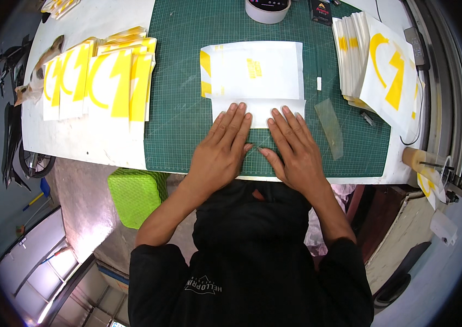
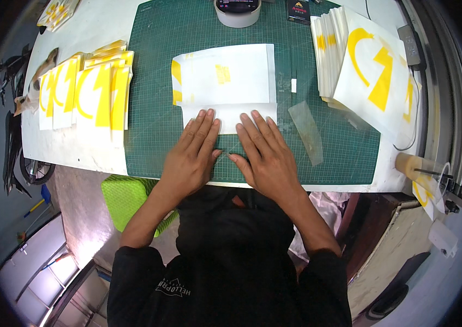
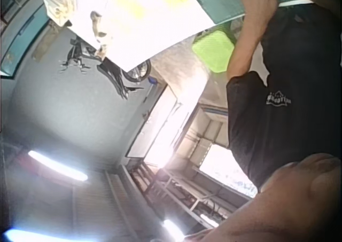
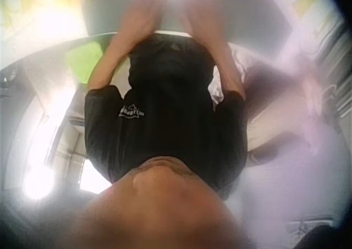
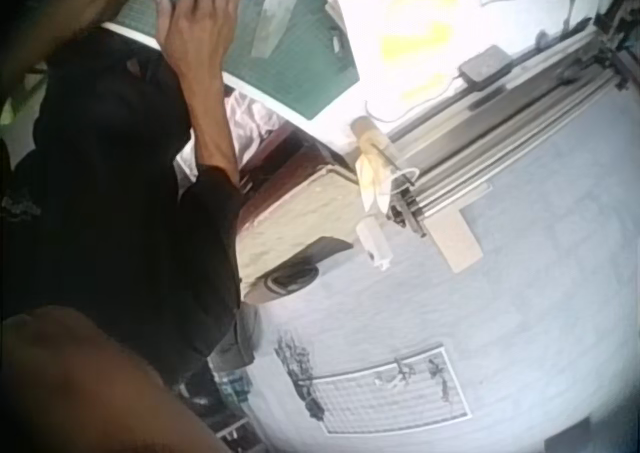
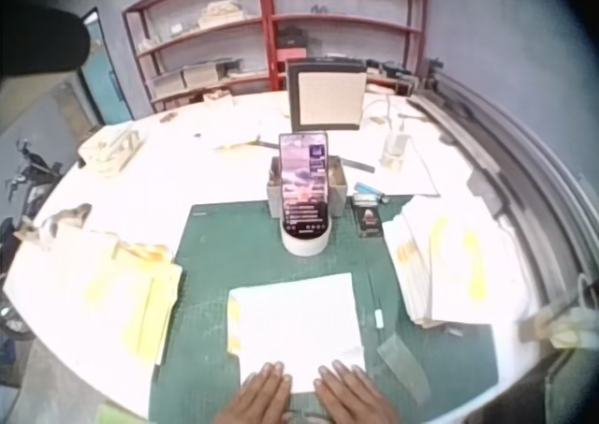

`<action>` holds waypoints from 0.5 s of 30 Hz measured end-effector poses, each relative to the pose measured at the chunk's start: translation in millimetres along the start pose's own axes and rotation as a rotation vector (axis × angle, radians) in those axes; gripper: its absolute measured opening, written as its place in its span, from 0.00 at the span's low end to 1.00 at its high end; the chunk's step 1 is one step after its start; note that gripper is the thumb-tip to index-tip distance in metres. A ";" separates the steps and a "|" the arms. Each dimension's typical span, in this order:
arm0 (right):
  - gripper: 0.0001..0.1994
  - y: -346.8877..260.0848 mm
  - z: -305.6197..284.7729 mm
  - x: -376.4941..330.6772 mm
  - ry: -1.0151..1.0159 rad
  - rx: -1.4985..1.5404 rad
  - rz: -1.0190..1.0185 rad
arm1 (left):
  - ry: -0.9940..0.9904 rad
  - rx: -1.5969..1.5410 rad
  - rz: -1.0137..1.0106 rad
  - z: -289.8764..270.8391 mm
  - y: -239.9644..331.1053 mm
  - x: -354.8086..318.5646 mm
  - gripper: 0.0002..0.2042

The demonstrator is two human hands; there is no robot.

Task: The person folds white sticker sheets with yellow graphics in half on a green cutting mat. They smooth the folded edges with their hands and a plastic scraper tool, then stack the finished sheets. A cat walks across the table during the process.

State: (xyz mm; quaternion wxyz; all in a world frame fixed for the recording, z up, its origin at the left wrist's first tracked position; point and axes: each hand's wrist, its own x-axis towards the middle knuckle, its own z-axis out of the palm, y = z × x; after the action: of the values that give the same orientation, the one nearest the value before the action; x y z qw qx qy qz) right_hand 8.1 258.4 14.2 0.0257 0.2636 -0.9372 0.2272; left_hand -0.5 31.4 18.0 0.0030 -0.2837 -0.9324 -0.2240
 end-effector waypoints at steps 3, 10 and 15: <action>0.30 1.2 0.9 -1.1 0.014 0.002 -0.011 | -0.012 -0.008 -0.003 -2.2 0.8 1.2 0.31; 0.30 1.3 2.9 -2.4 0.011 0.009 -0.003 | -0.013 0.008 -0.006 -0.2 0.8 -0.6 0.31; 0.30 2.0 2.8 -2.3 0.008 0.015 -0.002 | -0.011 0.011 -0.009 0.3 1.7 -0.9 0.31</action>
State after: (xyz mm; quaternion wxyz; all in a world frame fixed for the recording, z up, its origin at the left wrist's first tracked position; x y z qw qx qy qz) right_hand 9.3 259.9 10.5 0.0276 0.2640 -0.9350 0.2351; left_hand 1.2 32.3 18.3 -0.0016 -0.2806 -0.9350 -0.2171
